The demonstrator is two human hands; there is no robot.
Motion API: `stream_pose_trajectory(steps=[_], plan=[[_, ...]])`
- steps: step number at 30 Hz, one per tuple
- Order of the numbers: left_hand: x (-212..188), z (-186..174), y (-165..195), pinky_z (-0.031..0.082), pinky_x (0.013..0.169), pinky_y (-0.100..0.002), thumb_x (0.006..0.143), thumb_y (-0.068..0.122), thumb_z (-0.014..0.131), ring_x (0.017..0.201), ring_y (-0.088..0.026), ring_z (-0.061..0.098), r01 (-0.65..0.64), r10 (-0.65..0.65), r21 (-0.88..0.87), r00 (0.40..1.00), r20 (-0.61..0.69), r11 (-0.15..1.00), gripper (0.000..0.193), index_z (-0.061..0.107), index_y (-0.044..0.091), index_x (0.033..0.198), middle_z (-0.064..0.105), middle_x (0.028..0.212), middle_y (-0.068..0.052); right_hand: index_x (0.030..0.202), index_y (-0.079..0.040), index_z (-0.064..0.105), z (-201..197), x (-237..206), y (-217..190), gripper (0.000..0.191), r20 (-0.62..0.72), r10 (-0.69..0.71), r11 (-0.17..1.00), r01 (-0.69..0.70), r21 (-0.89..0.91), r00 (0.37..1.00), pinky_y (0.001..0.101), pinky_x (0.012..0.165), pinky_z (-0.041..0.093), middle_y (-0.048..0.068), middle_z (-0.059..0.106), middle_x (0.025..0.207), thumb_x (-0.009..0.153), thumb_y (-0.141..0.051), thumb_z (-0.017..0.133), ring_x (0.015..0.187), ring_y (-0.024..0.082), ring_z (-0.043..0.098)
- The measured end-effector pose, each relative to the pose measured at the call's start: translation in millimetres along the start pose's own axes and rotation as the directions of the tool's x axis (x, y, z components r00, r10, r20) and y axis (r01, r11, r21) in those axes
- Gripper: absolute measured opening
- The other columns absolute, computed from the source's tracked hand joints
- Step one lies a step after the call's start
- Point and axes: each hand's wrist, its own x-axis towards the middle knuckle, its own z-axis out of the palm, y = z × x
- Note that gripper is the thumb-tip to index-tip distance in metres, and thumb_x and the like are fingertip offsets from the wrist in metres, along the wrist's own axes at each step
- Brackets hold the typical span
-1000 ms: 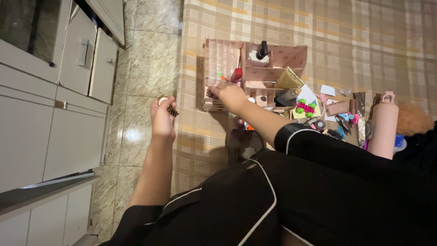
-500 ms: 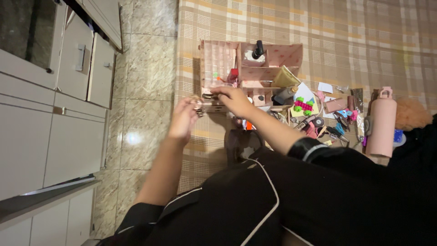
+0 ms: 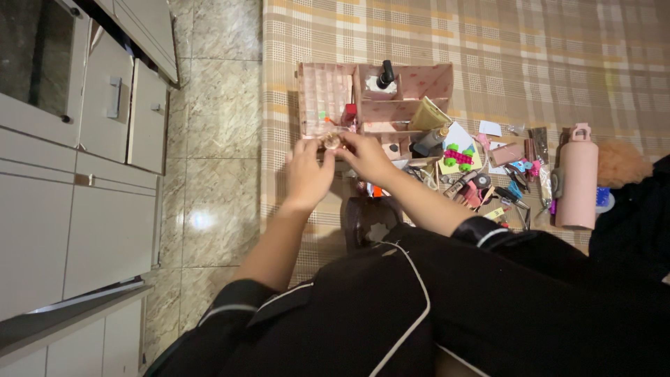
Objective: The person sits on the floor and sorts scattered cosmetics, brushes and small bottles from a mat into the compartments of a pink desktop organizer, placing items one at a time into different sections.
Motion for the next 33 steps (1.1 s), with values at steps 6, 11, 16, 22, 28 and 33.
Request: stream_pose_trajectory(steps=[6, 11, 16, 22, 28, 33], plan=[[-6, -7, -16, 0.033, 0.097, -0.048, 0.080, 0.029, 0.067, 0.122, -0.031, 0.042, -0.247, 0.244, 0.648, 0.965, 0.096, 0.720, 0.067, 0.055, 0.003, 0.140, 0.051, 0.147, -0.008, 0.101, -0.013, 0.073, 4, 29, -15, 0.017, 0.081, -0.277, 0.836, 0.281, -0.472, 0.958, 0.0490, 0.068, 0.055, 0.013, 0.075, 0.088, 0.091, -0.026, 0.070, 0.082, 0.034, 0.072], [-3, -4, -22, 0.033, 0.100, -0.048, 0.079, 0.031, 0.069, 0.128, -0.029, 0.041, -0.252, 0.210, 0.717, 0.966, 0.149, 0.649, 0.064, 0.056, 0.013, 0.140, 0.053, 0.138, -0.002, 0.102, -0.017, 0.073, 12, 46, -8, 0.016, 0.206, -0.123, 0.644, 0.236, -0.727, 0.971, 0.0465, 0.063, 0.057, 0.009, 0.075, 0.083, 0.091, -0.024, 0.064, 0.078, 0.030, 0.074], [-3, -7, -21, 0.033, 0.099, -0.048, 0.078, 0.028, 0.070, 0.124, -0.029, 0.042, -0.246, 0.169, 0.680, 0.969, 0.178, 0.691, 0.061, 0.058, 0.015, 0.137, 0.054, 0.137, -0.002, 0.110, -0.017, 0.072, 24, 52, 12, 0.025, 0.254, -0.215, 0.595, 0.332, -0.732, 0.943, 0.0429, 0.061, 0.058, 0.009, 0.075, 0.093, 0.088, -0.015, 0.061, 0.079, 0.028, 0.075], [-3, -10, -20, 0.035, 0.096, -0.048, 0.078, 0.023, 0.069, 0.121, -0.029, 0.045, -0.251, 0.191, 0.640, 0.968, 0.163, 0.727, 0.056, 0.060, 0.015, 0.133, 0.057, 0.135, -0.001, 0.111, -0.016, 0.071, 33, 48, 27, 0.025, 0.202, -0.311, 0.648, 0.363, -0.670, 0.929, 0.0405, 0.071, 0.059, 0.003, 0.075, 0.100, 0.088, -0.015, 0.060, 0.092, 0.025, 0.074], [-3, -10, -23, 0.035, 0.095, -0.048, 0.075, 0.021, 0.068, 0.120, -0.030, 0.046, -0.245, 0.189, 0.625, 0.969, 0.156, 0.741, 0.063, 0.058, 0.011, 0.136, 0.058, 0.136, -0.002, 0.118, -0.013, 0.070, 34, 43, 24, 0.032, 0.161, -0.325, 0.707, 0.353, -0.612, 0.932, 0.0402, 0.083, 0.057, 0.007, 0.073, 0.112, 0.088, -0.012, 0.059, 0.106, 0.027, 0.069], [-4, -12, -23, 0.035, 0.096, -0.048, 0.071, 0.018, 0.069, 0.120, -0.032, 0.046, -0.272, 0.253, 0.595, 0.960, 0.117, 0.756, 0.076, 0.052, 0.007, 0.144, 0.055, 0.145, -0.005, 0.135, 0.002, 0.061, 18, 21, 11, 0.057, 0.138, -0.413, 0.840, 0.435, -0.323, 0.900, 0.0430, 0.096, 0.051, 0.021, 0.064, 0.131, 0.078, 0.004, 0.058, 0.118, 0.038, 0.059]])
